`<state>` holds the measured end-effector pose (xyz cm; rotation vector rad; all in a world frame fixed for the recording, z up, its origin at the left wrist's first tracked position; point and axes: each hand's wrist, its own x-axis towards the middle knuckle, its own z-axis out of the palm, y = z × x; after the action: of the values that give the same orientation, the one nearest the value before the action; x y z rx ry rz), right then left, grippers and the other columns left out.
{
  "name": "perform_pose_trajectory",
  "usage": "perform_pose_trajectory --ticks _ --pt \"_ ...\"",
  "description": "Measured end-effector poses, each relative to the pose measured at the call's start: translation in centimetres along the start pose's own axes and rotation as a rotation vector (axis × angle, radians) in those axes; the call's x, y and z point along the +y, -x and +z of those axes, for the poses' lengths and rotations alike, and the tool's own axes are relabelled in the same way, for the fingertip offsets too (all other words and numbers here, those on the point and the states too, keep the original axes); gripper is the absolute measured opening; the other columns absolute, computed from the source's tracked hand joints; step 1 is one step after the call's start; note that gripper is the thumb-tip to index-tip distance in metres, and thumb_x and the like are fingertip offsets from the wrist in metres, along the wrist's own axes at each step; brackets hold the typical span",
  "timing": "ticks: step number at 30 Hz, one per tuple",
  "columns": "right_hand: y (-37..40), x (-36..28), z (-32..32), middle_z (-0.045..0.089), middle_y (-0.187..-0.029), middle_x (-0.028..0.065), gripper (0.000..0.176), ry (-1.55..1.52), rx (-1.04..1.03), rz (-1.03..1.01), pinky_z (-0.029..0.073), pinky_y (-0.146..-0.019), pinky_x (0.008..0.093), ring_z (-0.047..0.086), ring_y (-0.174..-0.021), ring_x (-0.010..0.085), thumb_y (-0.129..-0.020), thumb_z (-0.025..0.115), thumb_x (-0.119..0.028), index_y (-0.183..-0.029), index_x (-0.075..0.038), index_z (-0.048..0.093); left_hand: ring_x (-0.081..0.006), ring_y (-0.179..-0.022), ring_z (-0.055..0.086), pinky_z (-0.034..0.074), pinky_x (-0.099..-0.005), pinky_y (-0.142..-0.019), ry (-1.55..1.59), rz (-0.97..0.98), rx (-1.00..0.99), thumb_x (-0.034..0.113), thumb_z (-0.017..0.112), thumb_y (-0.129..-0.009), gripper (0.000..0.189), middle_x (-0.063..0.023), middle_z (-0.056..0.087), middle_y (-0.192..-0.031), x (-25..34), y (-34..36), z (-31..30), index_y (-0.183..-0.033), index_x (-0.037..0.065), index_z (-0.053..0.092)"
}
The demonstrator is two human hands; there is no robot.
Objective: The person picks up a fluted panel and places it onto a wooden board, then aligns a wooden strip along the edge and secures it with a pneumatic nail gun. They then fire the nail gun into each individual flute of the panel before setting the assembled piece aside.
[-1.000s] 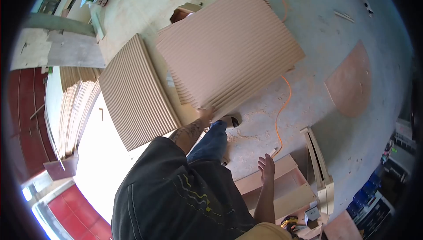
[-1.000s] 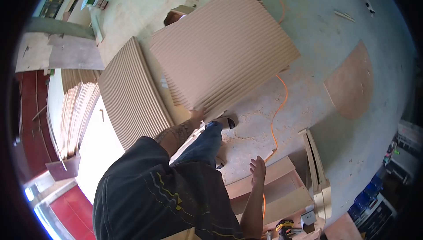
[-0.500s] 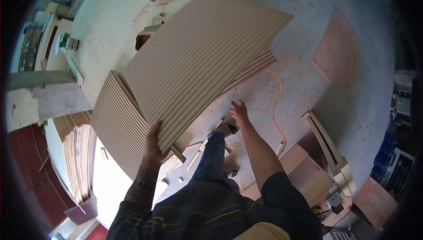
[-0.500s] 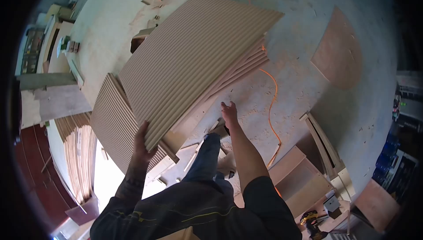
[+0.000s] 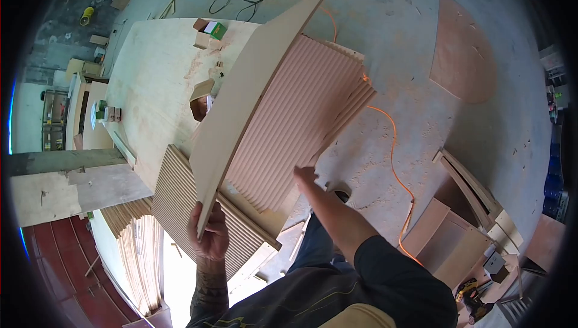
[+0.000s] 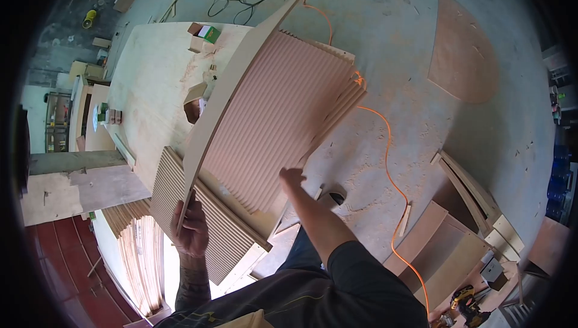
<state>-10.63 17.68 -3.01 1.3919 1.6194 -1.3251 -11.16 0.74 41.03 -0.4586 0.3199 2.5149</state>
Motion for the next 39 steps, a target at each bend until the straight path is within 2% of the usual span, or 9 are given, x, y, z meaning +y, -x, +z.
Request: perform_pose_trajectory --ticks 2,7,16,20,26,28,30,33,39 --pt "3.6 1.0 3.4 0.033 -0.170 0.0305 0.102 -0.389 -0.307 0.107 0.049 -0.116 0.0522 0.050 -0.146 0.0430 -0.095 0.076 -0.041 -0.165 0.004 0.016 -0.0270 -0.104 0.074 0.073 -0.0347 -0.081 0.041 -0.056 0.008 0.021 0.047 -0.116 0.046 -0.0210 0.064 -0.113 -1.9 0.1 1.0 -0.143 -0.016 0.043" --pt "7.2 -2.6 8.7 0.030 -0.170 0.0297 0.096 -0.601 -0.059 0.516 0.050 -0.116 0.0553 0.056 -0.143 0.0377 -0.100 0.067 -0.031 -0.172 -0.008 0.009 -0.0300 -0.107 0.074 0.073 -0.0376 -0.083 0.099 -0.122 0.033 0.021 0.048 -0.115 0.044 -0.0236 0.065 -0.126 -4.2 -0.1 2.2 -0.145 -0.011 0.045" --pt "13.0 -4.9 6.0 0.029 -0.166 0.0301 0.101 -0.241 0.266 0.360 0.047 -0.120 0.0593 0.045 -0.148 0.0477 -0.095 0.076 -0.022 -0.171 -0.009 0.010 -0.0237 -0.114 0.070 0.070 -0.0300 -0.092 0.079 -0.148 -0.049 0.016 0.047 -0.116 0.052 -0.0149 0.061 -0.115 -2.6 -0.1 2.1 -0.159 -0.009 0.034" --pt "12.2 -2.5 5.1 0.035 -0.163 0.0294 0.088 -0.376 0.168 0.305 0.048 -0.113 0.0618 0.050 -0.142 0.0499 -0.093 0.081 -0.027 -0.159 -0.005 0.027 -0.0260 -0.119 0.069 0.069 -0.0311 -0.091 0.103 -0.150 -0.048 0.013 0.051 -0.114 0.054 -0.0136 0.059 -0.117 -2.4 0.5 0.4 -0.162 -0.007 0.035" --pt "11.0 2.0 6.7 0.077 -0.113 0.0247 0.071 -0.556 0.292 -0.236 0.055 -0.098 0.0540 0.072 -0.112 0.0423 -0.094 0.067 -0.070 -0.120 -0.004 0.073 -0.0279 -0.116 0.070 0.068 -0.0328 -0.083 0.104 -0.237 0.023 0.011 0.051 -0.114 0.045 -0.0112 0.060 -0.119 -1.7 0.3 -1.0 -0.156 -0.004 0.048" --pt "12.8 1.8 2.5 0.072 -0.125 0.0274 0.059 -0.532 0.100 -0.511 0.053 -0.101 0.0533 0.068 -0.114 0.0455 -0.106 0.059 -0.058 -0.124 -0.002 0.071 -0.0339 -0.116 0.070 0.068 -0.0438 -0.086 0.216 -0.327 0.029 0.017 0.059 -0.112 0.045 -0.0154 0.062 -0.126 -0.1 -0.2 -1.9 -0.152 -0.003 0.054" --pt "17.2 0.5 -3.2 0.075 -0.115 0.0244 0.049 -0.548 0.114 -0.346 0.054 -0.098 0.0483 0.071 -0.109 0.0385 -0.107 0.063 -0.047 -0.125 -0.002 0.071 -0.0268 -0.116 0.067 0.066 -0.0320 -0.091 0.212 -0.289 0.024 0.011 0.055 -0.113 0.054 -0.0179 0.060 -0.124 3.2 -0.1 -4.0 -0.163 -0.003 0.041" --pt "19.2 0.0 -10.3 0.070 -0.090 0.0038 0.036 -0.933 0.111 -0.501 0.051 -0.083 0.0358 0.061 -0.092 0.0111 -0.110 0.066 -0.033 -0.125 0.000 0.071 -0.0210 -0.102 0.068 0.064 -0.0303 -0.080 0.142 -0.241 0.170 0.018 0.057 -0.113 0.044 -0.0129 0.064 -0.110 6.8 1.7 -6.7 -0.155 0.002 0.055" --pt "25.6 4.8 -26.8 0.073 -0.089 0.0070 0.034 -0.792 0.283 -0.711 0.054 -0.078 0.0360 0.063 -0.084 0.0104 -0.107 0.066 -0.027 -0.115 0.006 0.072 -0.0183 -0.096 0.069 0.064 -0.0300 -0.074 -0.073 -0.367 0.136 0.022 0.061 -0.112 0.042 -0.0101 0.068 -0.103 8.0 0.2 -12.2 -0.150 0.005 0.061"
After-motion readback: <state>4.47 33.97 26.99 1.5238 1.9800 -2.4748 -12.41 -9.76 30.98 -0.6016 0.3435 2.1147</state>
